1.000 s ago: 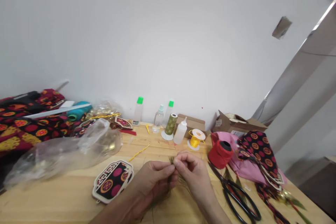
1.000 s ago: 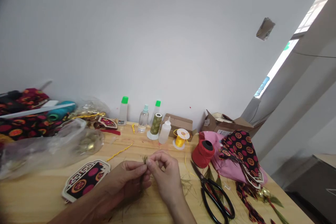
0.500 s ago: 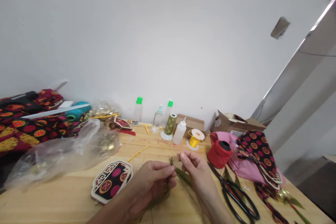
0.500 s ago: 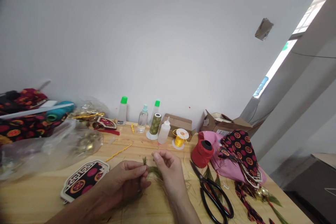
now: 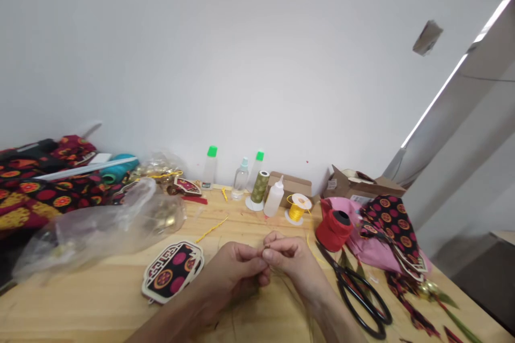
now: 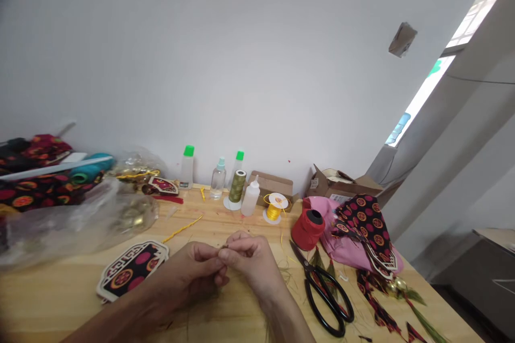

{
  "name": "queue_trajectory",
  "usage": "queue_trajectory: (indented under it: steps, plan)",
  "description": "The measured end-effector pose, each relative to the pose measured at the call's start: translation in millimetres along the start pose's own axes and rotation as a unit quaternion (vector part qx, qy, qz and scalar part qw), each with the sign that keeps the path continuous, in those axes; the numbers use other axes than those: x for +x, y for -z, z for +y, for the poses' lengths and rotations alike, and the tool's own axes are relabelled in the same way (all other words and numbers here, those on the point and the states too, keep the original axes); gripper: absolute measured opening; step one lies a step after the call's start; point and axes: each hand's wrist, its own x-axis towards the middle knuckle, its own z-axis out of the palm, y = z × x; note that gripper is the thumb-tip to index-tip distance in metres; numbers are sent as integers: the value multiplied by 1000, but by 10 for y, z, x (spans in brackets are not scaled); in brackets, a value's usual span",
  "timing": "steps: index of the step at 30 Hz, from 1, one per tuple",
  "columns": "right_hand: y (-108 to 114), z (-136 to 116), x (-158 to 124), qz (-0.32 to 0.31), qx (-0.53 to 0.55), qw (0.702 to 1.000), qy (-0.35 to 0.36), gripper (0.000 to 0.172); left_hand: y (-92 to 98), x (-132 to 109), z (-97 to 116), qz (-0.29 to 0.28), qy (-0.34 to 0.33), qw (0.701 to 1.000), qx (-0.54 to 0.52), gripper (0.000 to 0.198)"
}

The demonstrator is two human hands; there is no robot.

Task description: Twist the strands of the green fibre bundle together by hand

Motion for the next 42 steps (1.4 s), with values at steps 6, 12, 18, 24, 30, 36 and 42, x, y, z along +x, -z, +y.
queue_trajectory:
  steps: [6,12,18,24,30,36,42]
  plan:
    - [-28,41,21,25,57,998,-2,20,3,18,49,27,-65,981,181,27]
    - [-66,104,56,100,25,993,50,34,-15,10,176,117,-208,944,230,15]
    - [-263,43,1,9,-59,995,75,32,-33,-19,229,212,-220,938,162,9]
    - [-225,82,0,-2,-86,996,34,36,-38,-41,210,137,-137,976,-94,14]
    - [-264,-92,-121,-58,-134,989,-19,29,52,-57,345,163,-186,942,-226,24]
    - [-159,-47,-453,-36,-335,941,-14,26,153,-163,601,156,-230,904,-326,40]
    - [263,54,-1044,196,-371,906,63,22,96,-180,572,145,-183,909,-345,35]
